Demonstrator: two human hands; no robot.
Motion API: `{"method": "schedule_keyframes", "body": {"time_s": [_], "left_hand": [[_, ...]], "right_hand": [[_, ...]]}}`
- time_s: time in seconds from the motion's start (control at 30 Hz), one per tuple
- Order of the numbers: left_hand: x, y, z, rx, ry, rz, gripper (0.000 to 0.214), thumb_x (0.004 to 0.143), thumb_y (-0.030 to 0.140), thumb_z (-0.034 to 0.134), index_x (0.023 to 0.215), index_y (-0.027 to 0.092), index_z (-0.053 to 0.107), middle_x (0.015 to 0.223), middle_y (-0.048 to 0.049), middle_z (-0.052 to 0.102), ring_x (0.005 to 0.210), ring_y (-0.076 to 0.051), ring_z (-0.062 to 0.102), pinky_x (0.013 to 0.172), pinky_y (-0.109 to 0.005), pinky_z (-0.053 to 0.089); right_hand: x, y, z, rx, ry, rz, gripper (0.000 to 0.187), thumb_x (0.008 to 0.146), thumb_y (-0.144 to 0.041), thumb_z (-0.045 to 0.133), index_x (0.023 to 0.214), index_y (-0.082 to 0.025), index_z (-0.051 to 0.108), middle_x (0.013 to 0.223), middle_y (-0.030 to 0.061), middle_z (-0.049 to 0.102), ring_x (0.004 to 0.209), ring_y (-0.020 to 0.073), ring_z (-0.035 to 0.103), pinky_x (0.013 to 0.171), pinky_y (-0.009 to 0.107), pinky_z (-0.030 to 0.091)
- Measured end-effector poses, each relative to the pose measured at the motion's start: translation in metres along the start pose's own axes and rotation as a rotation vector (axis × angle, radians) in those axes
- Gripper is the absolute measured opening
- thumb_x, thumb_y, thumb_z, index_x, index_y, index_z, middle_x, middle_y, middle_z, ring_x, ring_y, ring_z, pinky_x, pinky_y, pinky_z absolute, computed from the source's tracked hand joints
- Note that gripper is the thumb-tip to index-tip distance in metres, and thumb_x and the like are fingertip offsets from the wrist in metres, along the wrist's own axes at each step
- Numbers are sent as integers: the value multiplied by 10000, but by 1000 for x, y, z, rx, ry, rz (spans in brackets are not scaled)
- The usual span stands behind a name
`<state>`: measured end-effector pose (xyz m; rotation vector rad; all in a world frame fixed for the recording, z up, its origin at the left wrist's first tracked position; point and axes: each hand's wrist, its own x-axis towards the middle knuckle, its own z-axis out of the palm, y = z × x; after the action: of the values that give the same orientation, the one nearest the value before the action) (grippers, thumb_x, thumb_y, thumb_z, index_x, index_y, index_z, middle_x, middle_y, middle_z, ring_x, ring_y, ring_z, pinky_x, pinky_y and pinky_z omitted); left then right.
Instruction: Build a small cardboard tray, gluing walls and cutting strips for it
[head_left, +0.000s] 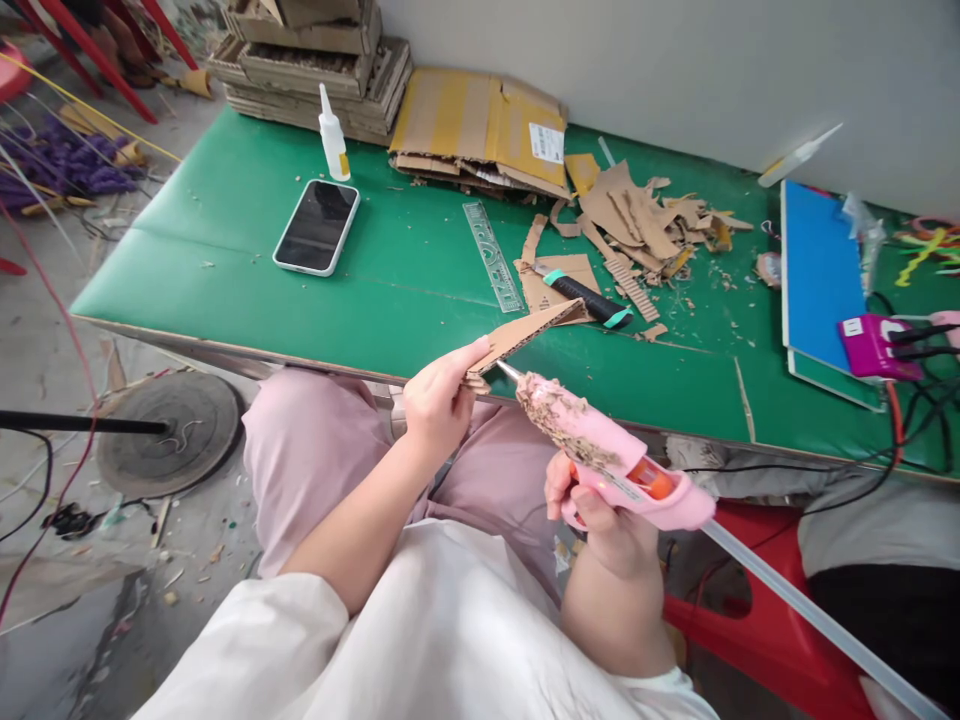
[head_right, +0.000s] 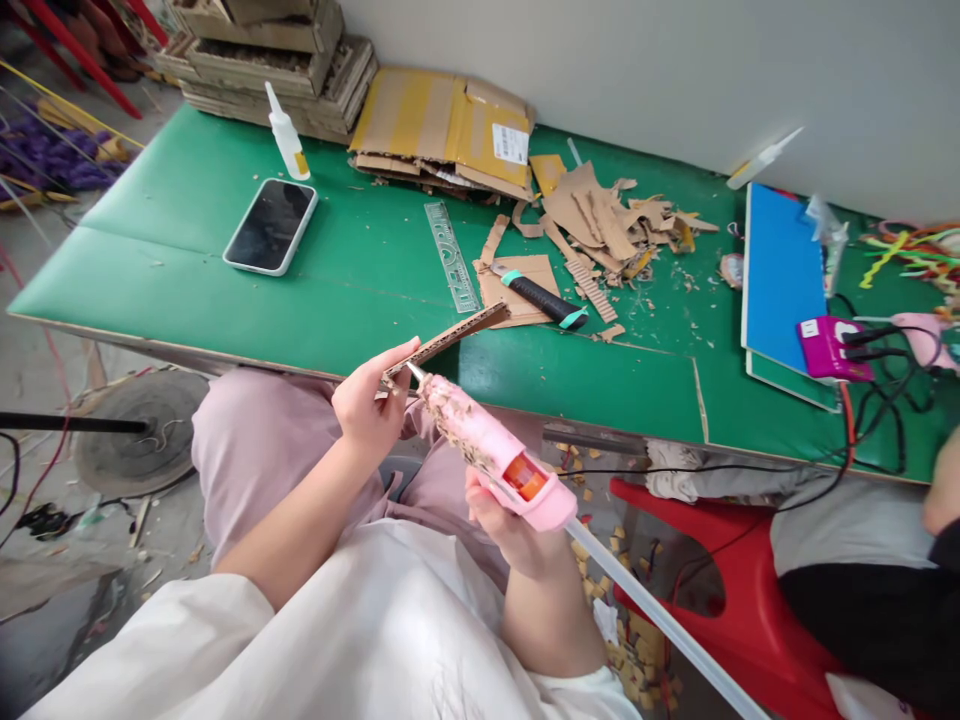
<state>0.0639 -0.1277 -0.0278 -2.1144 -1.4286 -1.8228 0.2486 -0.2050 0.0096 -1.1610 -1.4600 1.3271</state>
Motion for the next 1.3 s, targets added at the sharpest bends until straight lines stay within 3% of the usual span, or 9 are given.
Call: {"method": "schedule_keyframes", "body": {"time_s": [0.4,1.3], "left_hand": [[0,-2,0,-30,12,8,390,809,16,508,1137,202,607,1045,-22,732,944,-111,692,847,-173,535],[7,6,-12,-59,58,75,375,812,20,529,1140,180,613,1080,-39,720,983,-131,684,876,-217,535]], "right_hand": [[3,-9,-3,-30,61,23,418,831,-552,515,600,-204,516,507,-14,492,429,104,477,397,239,332],[-1,-16,-12,-82,119,-7,405,830,-552,496,590,-226,482,489,-20,448,461,133,507,455,292,430]]}}
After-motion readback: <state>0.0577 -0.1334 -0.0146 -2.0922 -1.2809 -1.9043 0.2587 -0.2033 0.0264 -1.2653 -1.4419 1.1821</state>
